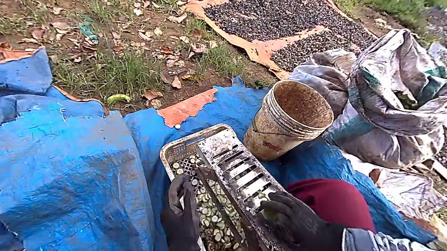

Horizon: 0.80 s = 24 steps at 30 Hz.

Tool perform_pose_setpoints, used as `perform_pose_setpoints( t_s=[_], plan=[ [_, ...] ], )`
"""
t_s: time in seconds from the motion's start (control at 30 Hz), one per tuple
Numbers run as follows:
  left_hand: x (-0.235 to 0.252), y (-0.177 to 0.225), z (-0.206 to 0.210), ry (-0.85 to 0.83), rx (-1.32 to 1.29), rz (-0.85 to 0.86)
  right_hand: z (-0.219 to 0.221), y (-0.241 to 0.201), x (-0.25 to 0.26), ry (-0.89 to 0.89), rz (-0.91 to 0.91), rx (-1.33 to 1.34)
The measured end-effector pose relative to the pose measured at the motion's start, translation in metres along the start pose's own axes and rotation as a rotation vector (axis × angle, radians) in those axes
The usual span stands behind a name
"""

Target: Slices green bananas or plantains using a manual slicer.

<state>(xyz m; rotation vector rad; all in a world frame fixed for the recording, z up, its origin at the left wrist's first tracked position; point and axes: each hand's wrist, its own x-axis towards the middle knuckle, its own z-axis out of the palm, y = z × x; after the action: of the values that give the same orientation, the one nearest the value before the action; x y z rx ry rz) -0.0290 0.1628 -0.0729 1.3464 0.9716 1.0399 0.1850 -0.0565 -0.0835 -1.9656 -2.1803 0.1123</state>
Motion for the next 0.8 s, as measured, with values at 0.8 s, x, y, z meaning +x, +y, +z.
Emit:
perform_pose_setpoints(
  t_s=[0.8],
  plan=[
    [0.002, -0.01, -0.004, 0.029, 0.093, -0.019, 0.029, 0.048, 0.034, 0.061, -0.013, 0.436]
  ],
)
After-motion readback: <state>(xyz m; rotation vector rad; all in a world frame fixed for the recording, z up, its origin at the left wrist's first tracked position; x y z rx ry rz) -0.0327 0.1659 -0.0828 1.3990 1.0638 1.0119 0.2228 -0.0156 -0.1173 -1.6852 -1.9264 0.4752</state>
